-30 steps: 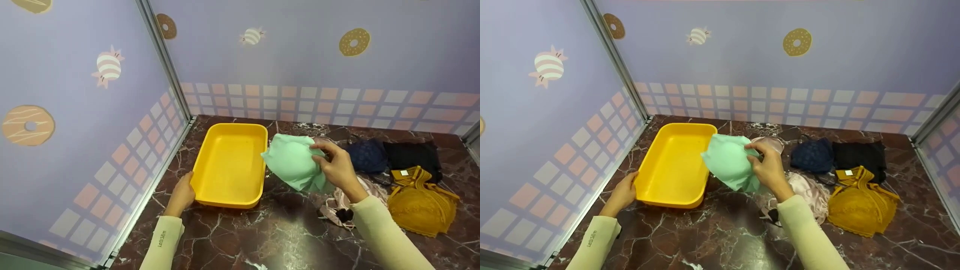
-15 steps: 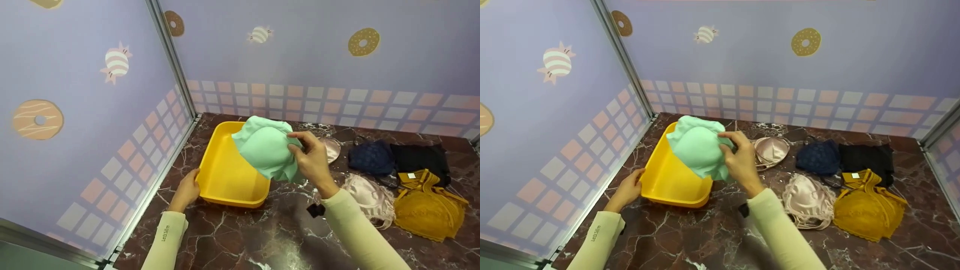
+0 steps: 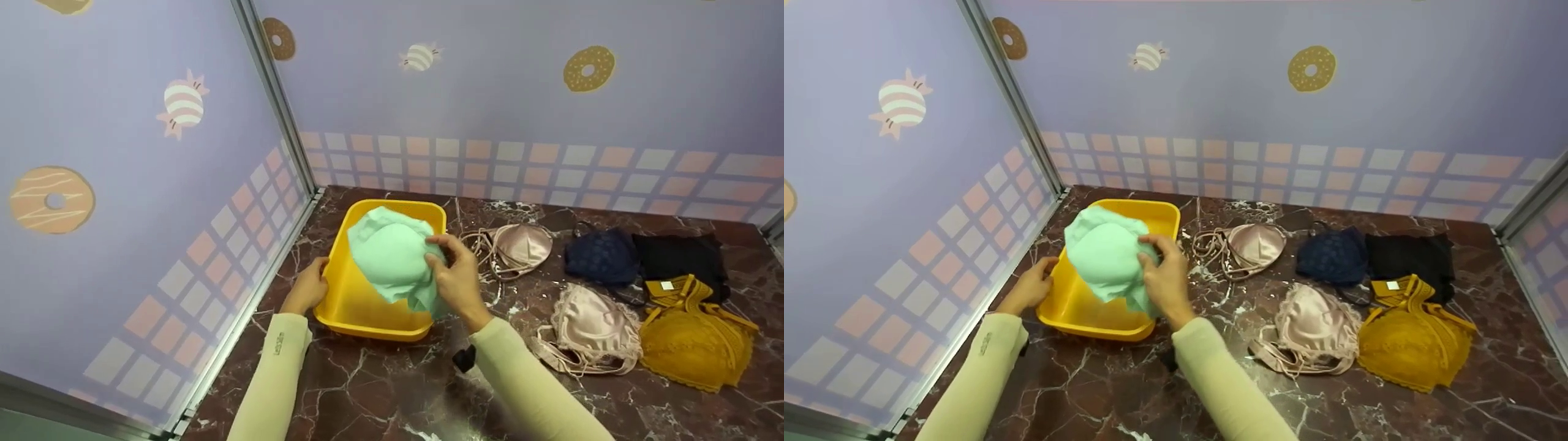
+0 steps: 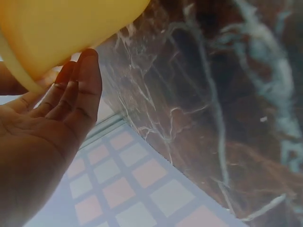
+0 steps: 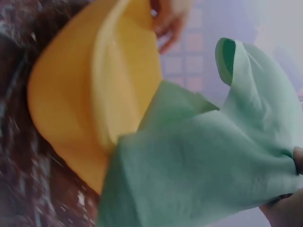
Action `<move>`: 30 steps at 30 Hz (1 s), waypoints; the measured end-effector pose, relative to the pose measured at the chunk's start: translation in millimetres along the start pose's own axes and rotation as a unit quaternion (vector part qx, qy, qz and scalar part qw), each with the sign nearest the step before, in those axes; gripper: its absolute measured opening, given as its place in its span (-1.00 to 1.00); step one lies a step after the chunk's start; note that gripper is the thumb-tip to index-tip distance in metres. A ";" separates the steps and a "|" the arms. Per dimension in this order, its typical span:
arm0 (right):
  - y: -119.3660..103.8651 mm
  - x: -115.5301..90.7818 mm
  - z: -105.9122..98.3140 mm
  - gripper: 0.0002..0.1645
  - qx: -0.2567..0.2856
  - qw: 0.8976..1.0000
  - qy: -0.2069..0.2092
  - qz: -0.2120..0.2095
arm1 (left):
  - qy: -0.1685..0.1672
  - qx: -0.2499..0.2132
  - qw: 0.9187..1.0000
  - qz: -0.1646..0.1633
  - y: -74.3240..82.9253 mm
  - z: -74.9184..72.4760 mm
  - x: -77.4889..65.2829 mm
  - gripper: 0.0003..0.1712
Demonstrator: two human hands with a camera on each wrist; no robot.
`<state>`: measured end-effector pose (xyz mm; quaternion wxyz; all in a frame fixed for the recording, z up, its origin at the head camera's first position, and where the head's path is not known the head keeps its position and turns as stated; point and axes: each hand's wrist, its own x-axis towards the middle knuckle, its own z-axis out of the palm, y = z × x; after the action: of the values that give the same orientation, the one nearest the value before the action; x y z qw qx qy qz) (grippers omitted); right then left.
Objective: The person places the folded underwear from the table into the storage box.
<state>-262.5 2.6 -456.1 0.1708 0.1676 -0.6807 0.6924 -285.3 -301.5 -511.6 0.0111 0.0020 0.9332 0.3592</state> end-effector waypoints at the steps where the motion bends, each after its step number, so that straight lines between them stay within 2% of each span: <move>1: 7.9 -1.5 3.6 -0.68 -0.002 1.000 -0.003 0.008 | -0.010 0.004 1.000 0.003 -0.3 -2.2 3.0 -0.43; 4: 27.1 -8.1 13.0 -0.68 -0.019 0.999 -0.029 0.026 | -0.037 0.003 0.999 0.027 -4.4 -8.7 11.1 -0.40; 7: 35.3 -17.1 19.1 -0.68 -0.047 0.994 -0.083 0.047 | -0.069 -0.018 0.996 0.053 -9.8 -14.0 16.2 -0.38; 11: 44.0 -27.4 20.1 -0.67 -0.106 0.983 -0.139 0.061 | -0.101 -0.036 0.992 0.059 -15.0 -17.8 20.6 -0.36; 15: 50.6 -31.2 17.0 -0.67 -0.144 0.972 -0.167 0.086 | -0.107 -0.044 0.992 0.045 -17.4 -20.0 22.7 -0.35; 19: 55.6 -30.3 14.5 -0.65 -0.163 0.961 -0.189 0.117 | -0.111 -0.070 0.991 0.031 -18.0 -20.5 24.0 -0.37; 23: 58.5 -27.1 14.8 -0.62 -0.192 0.952 -0.203 0.126 | -0.106 -0.063 0.992 0.028 -15.1 -20.6 26.2 -0.39; 27: 55.1 -23.9 17.9 -0.58 -0.233 0.932 -0.248 0.122 | -0.097 -0.051 0.994 0.025 -11.3 -19.9 29.5 -0.40; 29: 49.4 -23.0 19.3 -0.56 -0.247 0.920 -0.276 0.128 | -0.098 -0.049 0.994 0.020 -10.1 -19.9 30.8 -0.39; 30: 45.7 -22.6 19.6 -0.54 -0.244 0.917 -0.284 0.136 | -0.097 -0.047 0.994 0.018 -9.7 -20.0 31.4 -0.39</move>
<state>-263.7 -17.9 -506.8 -0.0902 0.2164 -0.8646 0.4445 -317.0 -321.8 -503.9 0.0949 0.0525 0.9096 0.4010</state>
